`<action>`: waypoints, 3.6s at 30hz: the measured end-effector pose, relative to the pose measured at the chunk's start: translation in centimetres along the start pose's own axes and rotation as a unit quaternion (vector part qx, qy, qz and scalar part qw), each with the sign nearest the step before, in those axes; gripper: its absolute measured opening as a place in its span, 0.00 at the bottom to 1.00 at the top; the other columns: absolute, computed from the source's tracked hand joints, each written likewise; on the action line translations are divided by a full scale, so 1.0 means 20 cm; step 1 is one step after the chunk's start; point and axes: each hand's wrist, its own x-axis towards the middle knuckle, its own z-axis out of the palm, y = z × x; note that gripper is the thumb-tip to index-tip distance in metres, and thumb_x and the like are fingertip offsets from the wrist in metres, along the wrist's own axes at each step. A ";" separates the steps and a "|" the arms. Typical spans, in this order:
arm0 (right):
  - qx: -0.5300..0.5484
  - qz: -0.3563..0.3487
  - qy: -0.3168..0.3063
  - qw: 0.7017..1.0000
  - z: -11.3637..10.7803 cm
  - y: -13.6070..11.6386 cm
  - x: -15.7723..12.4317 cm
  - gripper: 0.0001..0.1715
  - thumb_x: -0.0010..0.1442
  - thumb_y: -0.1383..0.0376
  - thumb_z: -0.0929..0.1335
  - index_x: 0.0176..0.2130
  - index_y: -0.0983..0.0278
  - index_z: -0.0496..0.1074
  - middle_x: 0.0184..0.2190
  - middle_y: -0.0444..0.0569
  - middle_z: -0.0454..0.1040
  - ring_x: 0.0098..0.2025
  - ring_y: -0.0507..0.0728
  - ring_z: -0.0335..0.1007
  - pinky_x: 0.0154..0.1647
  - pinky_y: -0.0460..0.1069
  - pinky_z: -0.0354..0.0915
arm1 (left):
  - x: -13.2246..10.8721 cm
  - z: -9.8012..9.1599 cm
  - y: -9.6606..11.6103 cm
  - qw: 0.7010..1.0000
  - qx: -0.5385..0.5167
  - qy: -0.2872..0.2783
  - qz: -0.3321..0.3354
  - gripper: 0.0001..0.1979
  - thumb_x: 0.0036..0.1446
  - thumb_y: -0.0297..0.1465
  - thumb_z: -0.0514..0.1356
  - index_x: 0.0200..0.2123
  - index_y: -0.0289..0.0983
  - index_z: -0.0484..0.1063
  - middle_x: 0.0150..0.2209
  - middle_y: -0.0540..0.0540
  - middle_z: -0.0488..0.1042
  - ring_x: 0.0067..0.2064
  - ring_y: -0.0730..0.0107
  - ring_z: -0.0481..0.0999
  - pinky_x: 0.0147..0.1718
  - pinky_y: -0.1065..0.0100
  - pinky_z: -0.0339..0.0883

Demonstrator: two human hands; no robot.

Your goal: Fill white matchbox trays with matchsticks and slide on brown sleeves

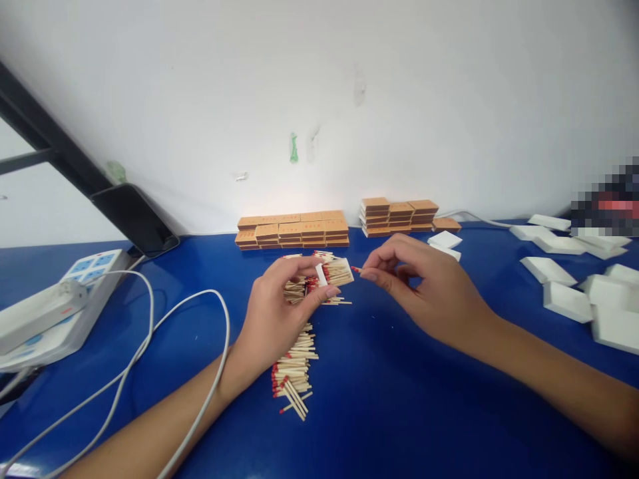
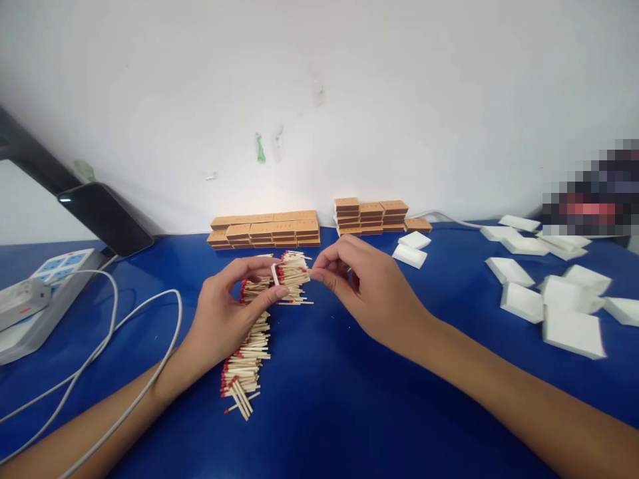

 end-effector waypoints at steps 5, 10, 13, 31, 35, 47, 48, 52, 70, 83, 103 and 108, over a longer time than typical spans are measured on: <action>0.002 -0.033 0.009 0.999 0.04 -0.01 -0.02 0.11 0.73 0.57 0.67 0.39 0.59 0.74 0.35 0.47 0.75 0.31 0.54 0.68 0.30 0.50 0.64 | -0.02 0.00 0.04 0.998 -0.045 -0.045 0.003 0.19 0.56 0.39 0.75 0.50 0.44 0.80 0.42 0.47 0.84 0.44 0.60 0.85 0.48 0.60 0.79; -0.015 -0.083 -0.016 0.996 0.05 0.01 -0.03 0.09 0.74 0.61 0.66 0.41 0.60 0.74 0.36 0.47 0.74 0.33 0.53 0.68 0.32 0.49 0.64 | -0.02 0.01 0.04 0.997 -0.048 -0.055 -0.002 0.19 0.56 0.39 0.75 0.50 0.44 0.80 0.42 0.48 0.85 0.44 0.61 0.85 0.50 0.61 0.79; -0.046 -0.087 -0.008 0.995 0.01 0.01 -0.02 0.10 0.74 0.60 0.65 0.41 0.59 0.75 0.37 0.48 0.75 0.32 0.54 0.68 0.32 0.50 0.63 | -0.02 0.01 0.04 0.998 -0.047 -0.047 -0.021 0.18 0.57 0.39 0.75 0.50 0.44 0.80 0.41 0.48 0.85 0.44 0.61 0.85 0.49 0.62 0.79; -0.209 -0.010 -0.163 0.964 -0.10 0.44 0.06 0.09 0.70 0.63 0.64 0.41 0.61 0.73 0.42 0.54 0.74 0.42 0.61 0.74 0.40 0.54 0.67 | 0.02 0.01 0.00 0.995 -0.042 0.057 -0.065 0.15 0.60 0.38 0.72 0.48 0.40 0.81 0.39 0.45 0.84 0.41 0.62 0.85 0.37 0.67 0.81; -0.198 -0.003 -0.193 0.961 -0.10 0.40 0.06 0.12 0.71 0.64 0.62 0.35 0.61 0.69 0.39 0.53 0.73 0.39 0.60 0.72 0.38 0.53 0.66 | 0.02 0.00 0.00 0.996 -0.038 0.048 -0.068 0.15 0.60 0.38 0.71 0.49 0.40 0.81 0.41 0.45 0.85 0.42 0.62 0.85 0.39 0.67 0.82; -0.156 -0.048 -0.198 0.967 0.19 0.02 -0.06 0.05 0.72 0.67 0.66 0.39 0.62 0.69 0.42 0.51 0.75 0.42 0.59 0.73 0.41 0.54 0.68 | 0.02 0.01 -0.02 0.997 -0.020 0.057 -0.048 0.15 0.61 0.40 0.71 0.48 0.40 0.80 0.40 0.45 0.84 0.42 0.62 0.85 0.45 0.63 0.81; -0.150 -0.045 -0.192 0.969 0.19 0.04 -0.06 0.04 0.72 0.66 0.67 0.40 0.62 0.69 0.42 0.51 0.75 0.42 0.59 0.73 0.41 0.53 0.68 | 0.02 0.01 -0.02 0.997 -0.020 0.056 -0.048 0.15 0.61 0.40 0.71 0.49 0.40 0.80 0.41 0.45 0.84 0.43 0.62 0.85 0.44 0.63 0.81; -0.127 -0.014 -0.191 0.973 0.14 0.07 -0.03 0.04 0.72 0.63 0.68 0.42 0.61 0.70 0.42 0.50 0.74 0.41 0.58 0.73 0.41 0.53 0.67 | 0.02 0.01 -0.01 0.997 -0.024 0.054 -0.054 0.16 0.61 0.39 0.71 0.49 0.40 0.80 0.41 0.45 0.84 0.42 0.63 0.84 0.44 0.63 0.81; -0.104 -0.069 -0.103 0.987 -0.10 0.17 0.05 0.11 0.73 0.60 0.64 0.39 0.60 0.71 0.36 0.48 0.72 0.36 0.56 0.69 0.36 0.51 0.62 | 0.01 0.00 -0.03 0.998 0.019 0.024 -0.054 0.17 0.60 0.41 0.72 0.51 0.43 0.80 0.44 0.47 0.84 0.44 0.63 0.84 0.45 0.63 0.79; -0.044 -0.057 -0.081 0.994 -0.08 0.12 0.05 0.11 0.73 0.58 0.67 0.38 0.60 0.72 0.33 0.45 0.71 0.32 0.54 0.66 0.32 0.49 0.61 | 0.00 0.02 -0.03 0.998 0.000 -0.043 -0.037 0.16 0.61 0.40 0.72 0.50 0.43 0.79 0.44 0.47 0.84 0.45 0.61 0.85 0.47 0.61 0.79; -0.074 -0.048 -0.074 0.993 -0.05 0.10 0.02 0.10 0.73 0.61 0.66 0.40 0.61 0.73 0.34 0.45 0.72 0.31 0.53 0.67 0.33 0.49 0.62 | 0.01 0.02 0.01 0.993 -0.068 -0.036 -0.091 0.15 0.59 0.39 0.73 0.47 0.42 0.81 0.41 0.49 0.85 0.44 0.64 0.85 0.44 0.68 0.78; -0.086 -0.032 -0.265 0.960 -0.09 0.20 0.04 0.11 0.72 0.65 0.63 0.49 0.59 0.74 0.46 0.49 0.75 0.37 0.54 0.73 0.38 0.51 0.66 | 0.02 0.01 0.00 0.995 -0.051 -0.010 -0.084 0.14 0.59 0.38 0.73 0.46 0.42 0.80 0.41 0.49 0.84 0.44 0.65 0.85 0.43 0.69 0.79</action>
